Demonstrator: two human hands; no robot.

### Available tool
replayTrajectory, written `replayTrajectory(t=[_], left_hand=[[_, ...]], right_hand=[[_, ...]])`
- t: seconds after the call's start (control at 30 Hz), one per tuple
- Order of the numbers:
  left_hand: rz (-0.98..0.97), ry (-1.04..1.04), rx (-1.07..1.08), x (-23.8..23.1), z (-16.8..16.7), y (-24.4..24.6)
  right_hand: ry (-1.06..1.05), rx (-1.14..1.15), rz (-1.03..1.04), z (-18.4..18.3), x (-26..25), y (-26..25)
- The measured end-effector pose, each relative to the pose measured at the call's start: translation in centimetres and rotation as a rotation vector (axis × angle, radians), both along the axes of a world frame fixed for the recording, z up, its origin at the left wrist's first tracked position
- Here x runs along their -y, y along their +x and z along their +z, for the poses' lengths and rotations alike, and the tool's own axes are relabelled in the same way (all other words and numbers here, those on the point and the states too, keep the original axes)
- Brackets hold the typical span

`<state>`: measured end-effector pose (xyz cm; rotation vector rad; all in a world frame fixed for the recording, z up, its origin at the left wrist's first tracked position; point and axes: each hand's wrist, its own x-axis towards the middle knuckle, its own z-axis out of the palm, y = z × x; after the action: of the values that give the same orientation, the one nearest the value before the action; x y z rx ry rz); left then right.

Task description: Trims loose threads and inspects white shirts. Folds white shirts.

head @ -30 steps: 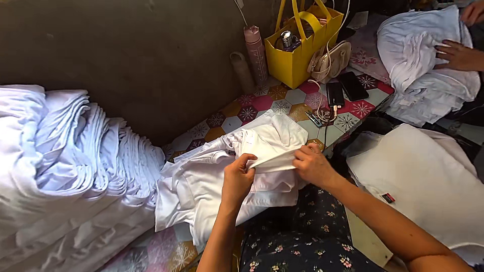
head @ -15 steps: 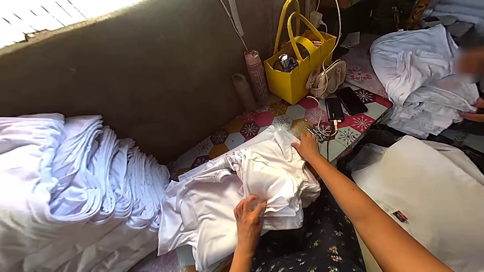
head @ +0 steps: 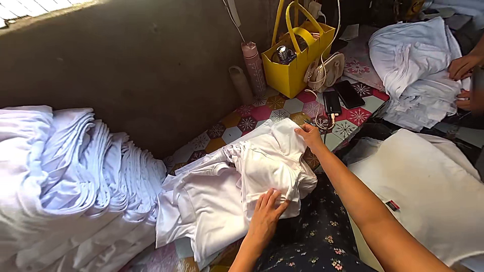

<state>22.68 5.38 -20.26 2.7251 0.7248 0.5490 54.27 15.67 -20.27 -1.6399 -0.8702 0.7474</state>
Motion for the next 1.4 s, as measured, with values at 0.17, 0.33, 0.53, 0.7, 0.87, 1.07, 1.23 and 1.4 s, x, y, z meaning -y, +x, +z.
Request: replayTrajectory(t=[0.17, 0.33, 0.53, 0.7, 0.87, 1.07, 1.23, 1.4], left_hand=[[0.258, -0.639, 0.561, -1.5, 3.7, 0.1], [0.404, -0.607, 0.343, -5.7, 5.9, 0.4], [0.452, -0.147, 0.343, -7.5, 6.1, 1.8], [0.296, -0.018, 0.561, -7.6, 7.0, -2.0], [0.206, -0.164, 0.259, -3.8, -0.2, -4.7], [0.304, -0.175, 0.238, -2.4, -3.3, -4.9], [0.304, -0.118, 0.234, -2.5, -3.8, -4.8], [0.303, -0.159, 0.138, -2.3, -3.5, -4.6]], right_hand=[[0.495, 0.479, 0.58, 5.5, 5.6, -8.6], [0.679, 1.083, 0.874, 2.7, 9.0, -13.3], [0.554, 1.132, 0.676, 4.2, 9.9, -11.5], [0.452, 1.06, 0.588, 6.0, 13.3, -7.5], [0.218, 0.599, 0.403, 5.1, 10.8, -5.1], [-0.405, 0.358, 0.116, -1.8, -1.5, 1.2], [-0.386, 0.453, 0.249, -2.5, -5.2, -0.5], [0.038, 0.262, 0.001, 2.0, -3.6, -0.3]])
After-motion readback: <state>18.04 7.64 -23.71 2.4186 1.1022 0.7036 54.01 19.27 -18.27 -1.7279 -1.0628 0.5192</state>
